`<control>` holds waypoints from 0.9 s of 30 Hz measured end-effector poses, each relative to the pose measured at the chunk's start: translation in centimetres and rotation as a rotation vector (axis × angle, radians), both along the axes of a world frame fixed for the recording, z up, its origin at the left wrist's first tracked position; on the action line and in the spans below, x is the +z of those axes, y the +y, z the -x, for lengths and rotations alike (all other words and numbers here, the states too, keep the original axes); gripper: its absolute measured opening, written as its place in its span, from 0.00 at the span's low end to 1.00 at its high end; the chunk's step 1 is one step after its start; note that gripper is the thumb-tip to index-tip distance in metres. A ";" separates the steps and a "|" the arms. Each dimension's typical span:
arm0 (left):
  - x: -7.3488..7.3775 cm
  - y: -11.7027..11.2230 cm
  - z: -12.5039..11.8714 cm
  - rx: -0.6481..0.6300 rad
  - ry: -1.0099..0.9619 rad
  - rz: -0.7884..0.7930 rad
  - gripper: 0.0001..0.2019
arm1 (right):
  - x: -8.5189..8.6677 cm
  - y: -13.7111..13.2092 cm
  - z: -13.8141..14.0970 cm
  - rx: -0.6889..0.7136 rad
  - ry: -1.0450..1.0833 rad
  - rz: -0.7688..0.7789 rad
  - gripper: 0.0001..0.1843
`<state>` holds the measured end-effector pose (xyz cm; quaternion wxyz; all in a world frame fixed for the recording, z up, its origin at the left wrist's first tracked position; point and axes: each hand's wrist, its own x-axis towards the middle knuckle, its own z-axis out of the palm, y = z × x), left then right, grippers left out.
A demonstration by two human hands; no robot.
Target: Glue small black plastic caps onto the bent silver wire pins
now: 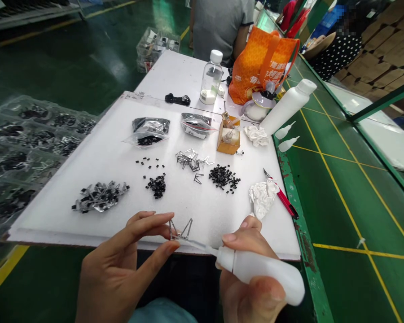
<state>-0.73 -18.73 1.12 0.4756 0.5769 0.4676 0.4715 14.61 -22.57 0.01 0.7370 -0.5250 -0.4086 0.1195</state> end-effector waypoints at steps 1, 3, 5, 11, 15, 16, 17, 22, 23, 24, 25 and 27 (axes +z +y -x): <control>0.0 0.0 0.0 -0.002 -0.004 -0.001 0.21 | 0.0 0.0 0.1 -0.020 0.011 0.007 0.26; -0.1 0.0 0.0 -0.002 -0.008 0.000 0.21 | 0.1 -0.1 0.1 -0.076 0.041 0.013 0.26; -0.1 0.0 -0.1 -0.003 -0.008 0.007 0.20 | 0.1 -0.1 -0.1 -0.106 0.050 -0.011 0.27; -0.2 0.0 -0.2 0.001 -0.037 0.026 0.20 | 0.6 0.2 -0.7 -0.147 0.070 -0.036 0.26; -0.1 0.1 -0.2 0.004 -0.040 0.041 0.20 | 0.7 0.2 -0.6 -0.175 0.089 -0.002 0.26; 0.0 0.1 -0.2 0.006 -0.040 0.040 0.19 | 0.7 0.1 -0.6 -0.171 0.084 0.001 0.26; 0.0 0.1 -0.1 0.009 -0.038 0.039 0.20 | 0.6 0.0 -0.6 -0.169 0.079 0.007 0.26; 0.1 0.2 -0.1 0.015 -0.024 0.026 0.20 | 0.5 -0.4 -0.7 -0.206 0.067 0.038 0.27; 0.1 0.2 0.0 0.014 -0.020 0.026 0.20 | 0.5 -0.4 -0.6 -0.204 0.072 0.036 0.27; 0.1 0.2 0.0 0.013 -0.017 0.025 0.20 | 0.5 -0.3 -0.5 -0.197 0.079 0.031 0.26; 0.1 0.1 0.0 0.011 -0.015 0.027 0.20 | 0.5 -0.3 -0.5 -0.192 0.088 0.027 0.26; 0.2 0.1 0.0 0.014 -0.016 0.023 0.20 | 0.5 -0.2 -0.3 -0.190 0.093 0.019 0.26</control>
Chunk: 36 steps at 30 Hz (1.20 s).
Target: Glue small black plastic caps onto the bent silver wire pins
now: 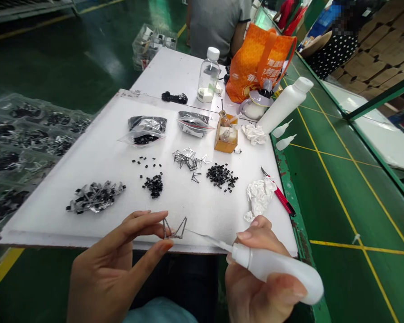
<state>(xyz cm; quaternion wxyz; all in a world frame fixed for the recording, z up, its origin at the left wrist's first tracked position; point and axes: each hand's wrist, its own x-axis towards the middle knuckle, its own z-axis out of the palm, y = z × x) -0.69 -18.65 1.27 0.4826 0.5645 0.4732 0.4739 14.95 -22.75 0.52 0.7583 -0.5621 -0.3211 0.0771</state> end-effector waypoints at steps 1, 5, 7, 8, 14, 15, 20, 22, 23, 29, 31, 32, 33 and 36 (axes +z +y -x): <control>0.0 0.0 0.0 0.000 -0.001 -0.001 0.20 | 0.0 0.1 0.0 -0.003 -0.003 -0.001 0.26; 0.0 0.0 -0.1 0.005 0.000 -0.003 0.20 | -0.2 0.2 -0.3 -0.010 -0.025 -0.017 0.27; 0.0 0.0 -0.1 0.008 -0.002 0.003 0.20 | -0.3 0.2 -0.4 -0.027 -0.022 -0.042 0.27; 0.0 0.0 -0.1 0.009 -0.004 0.007 0.20 | -0.4 0.2 -0.5 -0.038 -0.016 -0.055 0.27; 0.0 -0.2 -0.1 0.008 -0.020 0.013 0.20 | -0.2 0.0 -0.2 -0.011 0.004 -0.010 0.27; 0.1 -0.2 -0.1 0.007 -0.023 0.022 0.19 | -0.1 0.0 -0.2 -0.014 0.007 0.000 0.27; 0.0 -0.1 -0.1 0.001 -0.027 0.032 0.19 | 0.1 -0.1 0.0 -0.009 -0.024 0.037 0.27; 0.0 0.0 0.0 -0.002 -0.018 0.031 0.19 | 0.0 0.0 0.1 0.000 -0.026 0.045 0.27; 0.1 0.0 0.0 -0.001 -0.015 0.032 0.19 | 0.0 0.0 0.1 0.001 -0.019 0.045 0.27; 0.2 -0.1 0.0 -0.004 -0.027 0.030 0.20 | -0.1 0.0 0.0 0.024 0.009 0.025 0.26; 0.1 -0.2 0.1 -0.006 -0.032 0.033 0.20 | -0.1 -0.1 -0.1 0.028 0.006 0.005 0.27; 0.1 -0.3 0.1 -0.009 -0.033 0.037 0.20 | -0.2 -0.1 -0.1 0.024 0.004 -0.007 0.27; 0.0 -0.3 0.2 -0.011 -0.033 0.041 0.20 | -0.2 -0.1 -0.2 0.014 0.004 -0.023 0.29; -0.1 -0.3 0.3 -0.014 -0.043 0.047 0.18 | -0.5 0.0 -0.5 0.020 0.070 -0.046 0.31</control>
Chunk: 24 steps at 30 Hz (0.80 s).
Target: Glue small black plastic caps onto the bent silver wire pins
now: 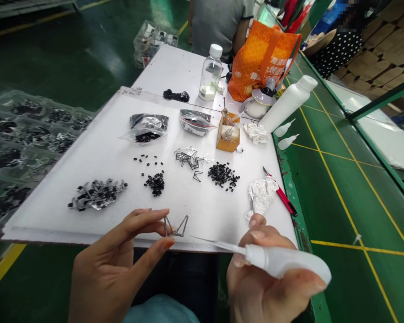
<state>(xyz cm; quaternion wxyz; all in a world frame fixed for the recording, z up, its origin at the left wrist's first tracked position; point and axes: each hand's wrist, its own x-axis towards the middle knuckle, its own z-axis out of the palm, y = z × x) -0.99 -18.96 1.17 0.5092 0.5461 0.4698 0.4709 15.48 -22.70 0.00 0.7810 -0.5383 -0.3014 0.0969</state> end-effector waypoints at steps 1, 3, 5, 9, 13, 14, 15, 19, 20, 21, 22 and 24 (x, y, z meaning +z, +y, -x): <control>0.0 0.0 0.0 0.000 0.000 0.005 0.18 | -0.2 0.2 -0.2 0.013 0.043 0.002 0.30; -0.1 0.2 0.0 0.002 0.006 0.002 0.17 | -0.7 0.7 -0.9 0.040 0.128 0.036 0.24; -0.1 0.2 0.0 -0.001 0.029 -0.002 0.17 | -1.4 1.7 -1.8 0.110 0.167 0.174 0.16; -0.1 -0.2 0.3 -0.022 0.043 0.018 0.17 | -2.1 4.7 -2.4 0.503 -0.041 0.612 0.17; 0.0 -1.0 0.5 -0.034 -0.060 0.089 0.16 | -2.0 7.9 -0.4 0.732 -0.449 0.844 0.04; 0.0 -1.2 0.5 -0.033 -0.098 0.121 0.16 | -2.0 8.6 0.3 0.736 -0.501 0.866 0.03; 0.1 -1.3 0.5 -0.029 -0.142 0.160 0.15 | -2.0 9.2 1.0 0.735 -0.534 0.880 0.03; 0.1 -1.3 0.8 -0.019 -0.307 0.349 0.11 | -2.3 10.9 3.2 0.712 -0.658 0.926 0.03; 0.1 -1.3 0.9 -0.030 -0.324 0.379 0.10 | -2.4 11.1 3.4 0.707 -0.676 0.934 0.03; 0.1 -1.2 1.0 -0.043 -0.329 0.399 0.10 | -2.5 11.3 3.6 0.706 -0.689 0.940 0.02; 0.0 -1.1 1.1 -0.061 -0.327 0.408 0.10 | -2.6 11.4 3.7 0.709 -0.695 0.943 0.01; 0.0 -0.9 1.3 -0.096 -0.325 0.419 0.10 | -2.5 11.5 3.7 0.715 -0.688 0.944 0.01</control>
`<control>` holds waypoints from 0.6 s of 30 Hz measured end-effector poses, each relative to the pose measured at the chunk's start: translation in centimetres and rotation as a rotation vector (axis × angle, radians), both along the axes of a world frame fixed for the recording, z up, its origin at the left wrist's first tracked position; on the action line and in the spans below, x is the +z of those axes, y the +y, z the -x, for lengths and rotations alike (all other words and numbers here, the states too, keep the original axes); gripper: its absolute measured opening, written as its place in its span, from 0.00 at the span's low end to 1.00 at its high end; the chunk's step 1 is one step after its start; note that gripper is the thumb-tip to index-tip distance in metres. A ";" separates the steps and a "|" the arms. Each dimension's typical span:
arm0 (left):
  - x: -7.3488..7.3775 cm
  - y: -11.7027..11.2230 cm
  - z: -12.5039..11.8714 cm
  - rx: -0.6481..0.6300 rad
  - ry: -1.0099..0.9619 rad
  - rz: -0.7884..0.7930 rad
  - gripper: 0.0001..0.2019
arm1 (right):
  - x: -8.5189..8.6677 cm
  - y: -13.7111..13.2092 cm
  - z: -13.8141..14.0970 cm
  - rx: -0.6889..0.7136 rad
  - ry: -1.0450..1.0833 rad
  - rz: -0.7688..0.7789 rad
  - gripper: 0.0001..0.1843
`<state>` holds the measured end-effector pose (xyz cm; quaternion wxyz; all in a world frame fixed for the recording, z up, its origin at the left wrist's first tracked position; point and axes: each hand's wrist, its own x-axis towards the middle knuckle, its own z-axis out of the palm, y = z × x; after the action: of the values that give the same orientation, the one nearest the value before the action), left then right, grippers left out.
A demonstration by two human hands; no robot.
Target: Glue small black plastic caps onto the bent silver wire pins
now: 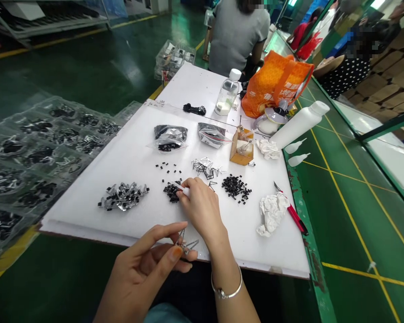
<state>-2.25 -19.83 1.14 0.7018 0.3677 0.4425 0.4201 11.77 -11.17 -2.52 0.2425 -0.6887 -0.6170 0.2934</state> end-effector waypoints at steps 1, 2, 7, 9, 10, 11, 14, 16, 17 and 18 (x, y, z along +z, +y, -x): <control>0.0 0.1 0.0 -0.009 -0.009 0.006 0.11 | 0.1 0.0 0.0 -0.004 0.013 0.002 0.01; 0.0 0.1 -0.1 -0.003 -0.019 0.017 0.10 | 0.2 0.0 -0.1 -0.010 0.033 0.003 0.01; 0.3 0.4 -0.4 0.085 -0.030 0.047 0.09 | 0.5 -0.1 -0.6 -0.074 0.243 -0.038 0.04; 0.4 0.5 -0.3 0.073 -0.011 0.017 0.09 | 0.4 -0.3 -0.9 -0.122 0.381 -0.062 0.06; 0.4 0.6 -0.3 0.074 -0.002 0.004 0.09 | 0.3 -0.5 -1.0 -0.146 0.461 -0.068 0.07; 0.4 0.7 -0.2 0.083 0.005 -0.005 0.09 | 0.2 -0.8 -1.2 -0.166 0.544 -0.069 0.08; 0.4 1.1 0.1 0.149 0.017 -0.005 0.09 | 0.2 -2.3 -1.8 -0.199 0.776 -0.062 0.14; 0.2 1.5 0.4 0.156 0.036 -0.028 0.09 | 0.6 -3.6 -2.2 -0.215 0.879 -0.063 0.15; 0.0 1.7 0.5 0.145 0.049 -0.052 0.10 | 0.8 -4.3 -2.3 -0.225 0.924 -0.069 0.14; -0.1 1.9 0.6 0.132 0.065 -0.076 0.10 | 1.2 -5.0 -2.4 -0.234 0.979 -0.078 0.12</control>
<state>-2.89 -17.92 1.00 0.6434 0.3775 0.4722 0.4696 14.22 -16.20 -1.37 0.5602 -0.5255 -0.3601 0.5295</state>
